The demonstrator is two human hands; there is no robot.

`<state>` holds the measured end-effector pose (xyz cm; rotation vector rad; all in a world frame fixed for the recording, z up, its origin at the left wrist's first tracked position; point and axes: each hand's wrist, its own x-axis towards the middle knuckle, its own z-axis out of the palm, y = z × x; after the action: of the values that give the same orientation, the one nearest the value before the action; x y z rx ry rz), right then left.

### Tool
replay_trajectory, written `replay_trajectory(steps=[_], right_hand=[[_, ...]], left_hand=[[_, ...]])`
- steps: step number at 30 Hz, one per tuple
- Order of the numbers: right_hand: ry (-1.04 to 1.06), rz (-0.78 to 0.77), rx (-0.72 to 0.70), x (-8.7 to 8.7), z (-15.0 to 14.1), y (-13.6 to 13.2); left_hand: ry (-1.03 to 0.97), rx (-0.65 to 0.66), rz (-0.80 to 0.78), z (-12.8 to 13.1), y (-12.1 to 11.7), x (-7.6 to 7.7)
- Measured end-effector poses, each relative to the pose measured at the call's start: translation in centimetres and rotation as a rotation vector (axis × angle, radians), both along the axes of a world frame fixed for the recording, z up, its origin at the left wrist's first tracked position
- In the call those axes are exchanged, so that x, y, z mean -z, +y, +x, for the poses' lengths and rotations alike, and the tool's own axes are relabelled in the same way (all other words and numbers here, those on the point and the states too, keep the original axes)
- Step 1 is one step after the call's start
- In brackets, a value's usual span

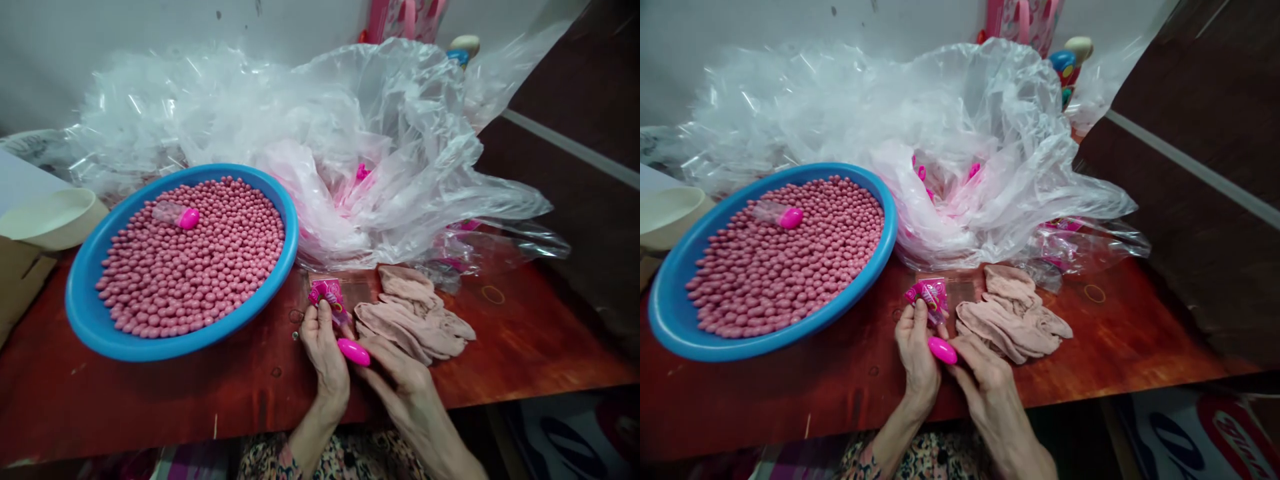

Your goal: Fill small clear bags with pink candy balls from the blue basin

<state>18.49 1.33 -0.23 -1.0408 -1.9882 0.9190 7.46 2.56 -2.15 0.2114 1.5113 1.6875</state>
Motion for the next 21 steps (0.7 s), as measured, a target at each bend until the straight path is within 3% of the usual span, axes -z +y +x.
replay_trajectory(steps=[3, 7, 11, 14, 18, 21], right_hand=[[-0.029, -0.204, -0.004, -1.9, 0.8, 1.0], [0.102, -0.373, 0.31, -3.2, -1.8, 2.4], [-0.174, -0.127, 0.418, -2.1, -5.6, 3.6], [-0.353, 0.01, 0.44, -1.1, -6.5, 4.1], [-0.415, 0.067, 0.417, -0.6, -6.1, 4.1], [-0.437, -0.005, 0.397, -0.6, -5.9, 4.0]], left_hand=[[-0.015, -0.012, -0.005, 0.7, 0.3, -0.1], [0.01, -0.016, -0.01, 1.1, 0.3, 0.0], [0.092, -0.048, -0.021, 0.9, 0.4, 0.8], [0.125, -0.071, -0.05, 0.8, 0.6, 1.2], [0.141, -0.068, -0.096, 0.8, 0.6, 1.0], [0.142, -0.058, -0.134, 0.9, 0.5, 0.8]])
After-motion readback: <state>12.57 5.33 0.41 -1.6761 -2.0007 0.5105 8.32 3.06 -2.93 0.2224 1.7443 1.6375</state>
